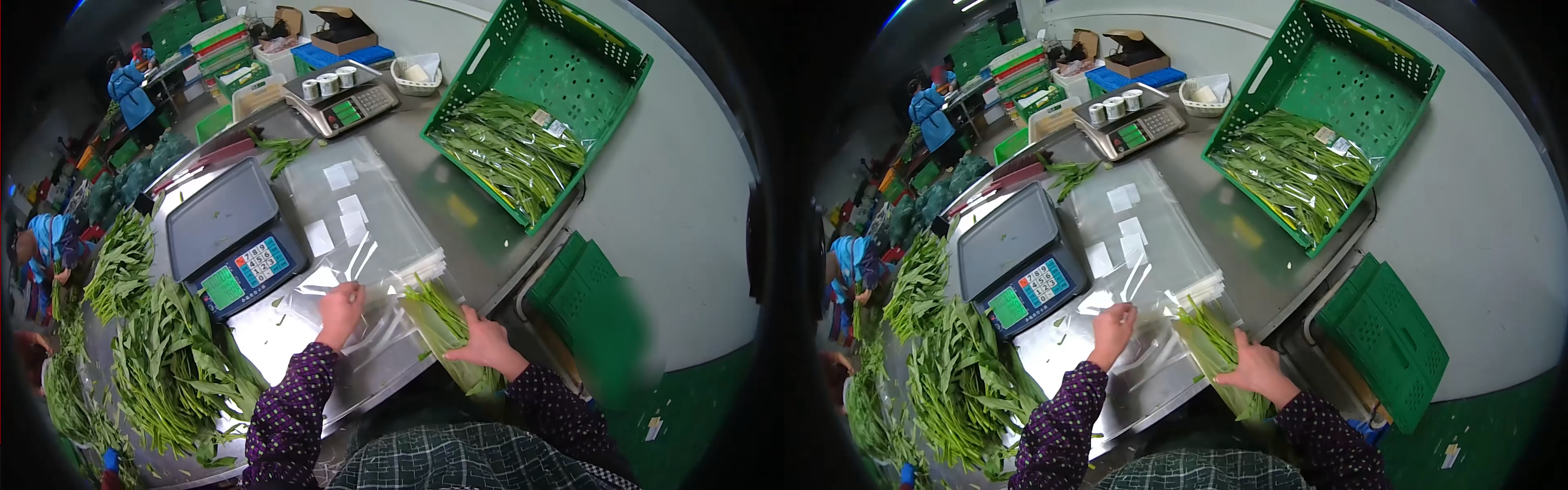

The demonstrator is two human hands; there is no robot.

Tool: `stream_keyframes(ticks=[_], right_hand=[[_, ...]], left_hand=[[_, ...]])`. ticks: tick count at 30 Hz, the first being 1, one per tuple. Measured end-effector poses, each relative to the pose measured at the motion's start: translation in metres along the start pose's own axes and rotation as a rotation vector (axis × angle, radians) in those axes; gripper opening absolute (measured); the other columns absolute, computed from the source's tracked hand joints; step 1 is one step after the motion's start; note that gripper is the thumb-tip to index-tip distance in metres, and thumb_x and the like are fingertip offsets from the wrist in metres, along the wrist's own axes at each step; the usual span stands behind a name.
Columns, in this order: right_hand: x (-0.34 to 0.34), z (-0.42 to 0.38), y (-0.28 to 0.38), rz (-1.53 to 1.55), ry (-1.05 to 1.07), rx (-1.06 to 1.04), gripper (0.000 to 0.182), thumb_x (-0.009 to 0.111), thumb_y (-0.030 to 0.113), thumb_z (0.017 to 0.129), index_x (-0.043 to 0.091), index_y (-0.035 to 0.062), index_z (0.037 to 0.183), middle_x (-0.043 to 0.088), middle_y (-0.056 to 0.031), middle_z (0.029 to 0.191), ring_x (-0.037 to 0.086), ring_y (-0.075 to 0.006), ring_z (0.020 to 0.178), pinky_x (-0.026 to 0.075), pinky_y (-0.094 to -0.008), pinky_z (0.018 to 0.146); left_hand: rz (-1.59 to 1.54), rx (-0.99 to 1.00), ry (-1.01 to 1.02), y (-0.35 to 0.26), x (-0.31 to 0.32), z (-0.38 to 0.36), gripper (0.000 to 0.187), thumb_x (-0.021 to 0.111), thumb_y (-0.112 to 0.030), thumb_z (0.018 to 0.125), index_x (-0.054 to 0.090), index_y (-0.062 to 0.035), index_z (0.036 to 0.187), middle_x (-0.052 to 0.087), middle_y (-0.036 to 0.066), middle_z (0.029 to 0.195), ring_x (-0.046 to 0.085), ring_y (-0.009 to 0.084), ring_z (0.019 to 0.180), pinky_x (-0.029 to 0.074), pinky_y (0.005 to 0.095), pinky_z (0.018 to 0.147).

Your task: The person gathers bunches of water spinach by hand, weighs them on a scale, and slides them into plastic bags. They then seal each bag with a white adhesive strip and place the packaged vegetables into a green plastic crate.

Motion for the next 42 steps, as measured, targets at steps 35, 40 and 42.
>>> stream_keyframes(ticks=[35,40,42], right_hand=[[0.01,0.038,0.064,0.531,-0.28,-0.083,0.101,0.084,0.038,0.059,0.036,0.0075,0.143,0.045,-0.0263,0.132,0.046,-0.0405,0.122,0.04,-0.0435,0.102],[0.026,0.065,0.068,0.604,-0.236,-0.025,0.103,0.082,0.046,0.065,0.032,0.0028,0.145,0.044,-0.026,0.136,0.042,-0.0358,0.129,0.036,-0.041,0.106],[0.034,0.062,0.069,0.778,-0.169,-0.054,0.096,0.074,0.049,0.074,0.031,-0.0003,0.144,0.043,-0.0259,0.139,0.042,-0.033,0.131,0.035,-0.0382,0.107]], left_hand=[[-0.92,-0.75,0.124,0.027,0.082,-0.056,0.024,0.055,-0.009,0.09,0.06,0.0102,0.103,0.066,0.021,0.088,0.069,0.0312,0.085,0.056,0.0388,0.069],[-0.531,-0.629,0.248,-0.013,0.031,-0.083,0.022,0.051,-0.012,0.094,0.059,0.0072,0.099,0.063,0.015,0.066,0.065,0.0267,0.06,0.049,0.0385,0.054],[-0.151,-0.337,-0.207,-0.013,0.018,-0.079,0.021,0.052,-0.012,0.093,0.057,0.005,0.105,0.063,0.018,0.067,0.064,0.0294,0.06,0.048,0.041,0.054]])
Point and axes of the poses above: each hand's wrist, its own z-axis towards the middle knuckle, its own x-axis out of the palm, y = z × x, the point moved 2 cm from there along z, towards the middle knuckle
